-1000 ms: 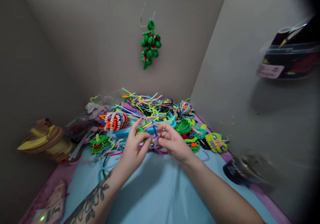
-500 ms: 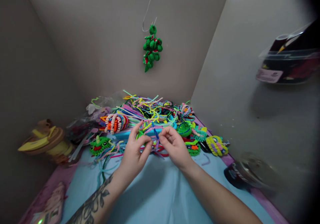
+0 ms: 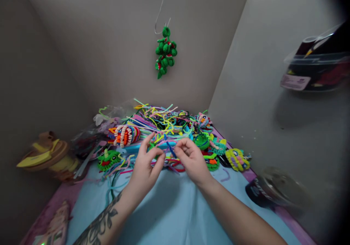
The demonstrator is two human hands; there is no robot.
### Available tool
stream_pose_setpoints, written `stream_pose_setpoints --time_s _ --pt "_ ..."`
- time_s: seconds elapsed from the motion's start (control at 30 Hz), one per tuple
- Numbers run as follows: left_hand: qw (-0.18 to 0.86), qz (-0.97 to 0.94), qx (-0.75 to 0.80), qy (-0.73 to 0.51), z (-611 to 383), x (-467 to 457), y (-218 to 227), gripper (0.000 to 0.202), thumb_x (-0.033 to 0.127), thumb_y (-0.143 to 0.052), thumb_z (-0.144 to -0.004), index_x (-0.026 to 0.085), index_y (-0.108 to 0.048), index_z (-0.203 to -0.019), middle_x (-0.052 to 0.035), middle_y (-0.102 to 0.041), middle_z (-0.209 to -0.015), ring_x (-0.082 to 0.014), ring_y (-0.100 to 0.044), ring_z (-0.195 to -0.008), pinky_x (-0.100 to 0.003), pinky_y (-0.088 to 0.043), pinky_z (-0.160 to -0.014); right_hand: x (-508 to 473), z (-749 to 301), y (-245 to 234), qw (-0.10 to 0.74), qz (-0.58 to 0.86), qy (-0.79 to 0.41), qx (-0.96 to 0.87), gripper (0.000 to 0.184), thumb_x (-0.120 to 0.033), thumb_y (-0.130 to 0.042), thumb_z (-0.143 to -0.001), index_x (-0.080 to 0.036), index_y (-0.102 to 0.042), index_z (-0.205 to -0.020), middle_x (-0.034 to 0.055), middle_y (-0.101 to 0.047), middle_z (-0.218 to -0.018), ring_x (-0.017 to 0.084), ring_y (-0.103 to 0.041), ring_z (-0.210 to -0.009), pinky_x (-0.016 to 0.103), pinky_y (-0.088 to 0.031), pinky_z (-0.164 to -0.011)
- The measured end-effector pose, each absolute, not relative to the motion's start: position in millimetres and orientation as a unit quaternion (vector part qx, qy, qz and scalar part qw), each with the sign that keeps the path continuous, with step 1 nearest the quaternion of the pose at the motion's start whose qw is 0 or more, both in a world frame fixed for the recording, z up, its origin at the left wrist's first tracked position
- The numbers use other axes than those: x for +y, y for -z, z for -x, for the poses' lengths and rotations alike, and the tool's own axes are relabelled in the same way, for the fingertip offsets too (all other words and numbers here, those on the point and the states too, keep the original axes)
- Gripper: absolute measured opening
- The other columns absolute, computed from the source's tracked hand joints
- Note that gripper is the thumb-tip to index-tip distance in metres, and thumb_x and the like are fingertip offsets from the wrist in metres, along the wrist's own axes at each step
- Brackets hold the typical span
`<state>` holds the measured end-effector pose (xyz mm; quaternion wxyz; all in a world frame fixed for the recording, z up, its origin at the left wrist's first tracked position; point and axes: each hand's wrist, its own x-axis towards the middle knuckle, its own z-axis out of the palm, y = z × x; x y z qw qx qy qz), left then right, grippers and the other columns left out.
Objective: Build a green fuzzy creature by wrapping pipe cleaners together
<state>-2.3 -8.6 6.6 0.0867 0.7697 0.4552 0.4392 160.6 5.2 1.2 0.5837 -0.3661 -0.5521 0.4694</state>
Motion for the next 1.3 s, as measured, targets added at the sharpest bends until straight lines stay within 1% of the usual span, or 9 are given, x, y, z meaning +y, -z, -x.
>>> stream_pose_setpoints --time_s 0.17,0.23,0.33,0.43,0.57,0.77,0.93,1.07,1.3 --pt "0.093 -0.765 0.467 -0.435 2.6 -7.4 -5.9 0.013 0.020 -0.050 -0.089 0.018 -0.060 -0.081 -0.0136 -0.038 -0.142 -0.0278 -0.037 -0.134 -0.046 -0.039 -0.105 2.4 -160.4 -3.1 0.561 0.339 -0.476 -0.586 0.027 -0.029 -0.070 -0.074 -0.023 -0.052 -0.094 -0.0004 -0.056 -0.086 0.015 -0.055 -0.080 0.024 -0.045 -0.068" --pt "0.099 -0.766 0.470 -0.428 1.8 -7.5 -4.6 0.012 0.021 -0.050 -0.089 0.018 -0.060 -0.084 -0.0139 -0.035 -0.145 -0.0279 -0.039 -0.133 -0.047 -0.040 -0.105 1.6 -159.8 -2.7 0.543 0.349 -0.459 -0.610 0.021 -0.026 -0.067 -0.077 -0.023 -0.054 -0.093 0.0008 -0.057 -0.089 0.015 -0.056 -0.085 0.026 -0.045 -0.073" --pt "0.089 -0.771 0.469 -0.422 0.8 -8.2 -2.1 0.011 0.020 -0.050 -0.088 0.018 -0.060 -0.089 -0.0153 -0.034 -0.146 -0.0279 -0.038 -0.134 -0.048 -0.039 -0.106 0.5 -158.3 -1.0 0.516 0.359 -0.446 -0.637 0.010 -0.025 -0.060 -0.082 -0.022 -0.054 -0.090 0.0009 -0.057 -0.087 0.015 -0.056 -0.083 0.026 -0.045 -0.072" --pt "0.074 -0.773 0.465 -0.426 1.2 -8.6 -0.6 0.012 0.019 -0.050 -0.088 0.018 -0.062 -0.087 -0.0157 -0.038 -0.144 -0.0273 -0.037 -0.135 -0.048 -0.038 -0.106 -0.2 -156.6 1.3 0.516 0.360 -0.435 -0.644 0.009 -0.024 -0.060 -0.081 -0.022 -0.053 -0.087 0.0001 -0.057 -0.085 0.014 -0.056 -0.082 0.025 -0.045 -0.072" --pt "0.082 -0.766 0.462 -0.440 2.4 -7.4 -0.6 0.014 0.019 -0.053 -0.087 0.019 -0.066 -0.085 -0.0142 -0.040 -0.143 -0.0274 -0.037 -0.135 -0.049 -0.036 -0.107 0.9 -154.6 4.1 0.553 0.391 -0.430 -0.597 0.011 -0.022 -0.061 -0.079 -0.022 -0.052 -0.084 -0.0013 -0.056 -0.079 0.013 -0.056 -0.073 0.025 -0.046 -0.065" --pt "0.179 -0.730 0.456 -0.477 -0.1 -6.5 -1.5 0.013 0.023 -0.059 -0.084 0.018 -0.069 -0.078 -0.0134 -0.049 -0.137 -0.0278 -0.046 -0.129 -0.048 -0.039 -0.106 5.4 -153.9 4.0 0.608 0.376 -0.473 -0.514 0.021 -0.030 -0.065 -0.078 -0.023 -0.048 -0.088 -0.0039 -0.055 -0.074 0.011 -0.057 -0.057 0.025 -0.047 -0.055" --pt "0.198 -0.726 0.428 -0.500 -1.1 -10.2 -2.6 0.010 0.023 -0.061 -0.082 0.020 -0.070 -0.078 -0.0119 -0.049 -0.139 -0.0274 -0.046 -0.130 -0.048 -0.038 -0.106 8.2 -155.6 3.5 0.595 0.397 -0.456 -0.530 0.019 -0.032 -0.066 -0.077 -0.022 -0.051 -0.079 -0.0031 -0.055 -0.070 0.012 -0.056 -0.059 0.025 -0.046 -0.057" --pt "0.200 -0.722 0.427 -0.506 -1.7 -11.1 -4.2 0.012 0.024 -0.059 -0.084 0.020 -0.068 -0.077 -0.0121 -0.048 -0.140 -0.0271 -0.045 -0.131 -0.049 -0.037 -0.107 8.9 -154.5 2.2 0.594 0.391 -0.477 -0.517 0.020 -0.034 -0.067 -0.075 -0.022 -0.051 -0.080 -0.0034 -0.055 -0.068 0.012 -0.055 -0.057 0.026 -0.045 -0.055" --pt "0.231 -0.725 0.453 -0.464 -3.3 -8.3 -6.9 0.022 0.028 -0.053 -0.087 0.019 -0.065 -0.071 -0.0125 -0.056 -0.130 -0.0261 -0.046 -0.130 -0.046 -0.039 -0.105 0.9 -154.2 -3.1 0.551 0.379 -0.491 -0.559 0.020 -0.034 -0.069 -0.073 -0.020 -0.063 -0.086 0.0020 -0.064 -0.083 0.015 -0.056 -0.071 0.027 -0.047 -0.064"
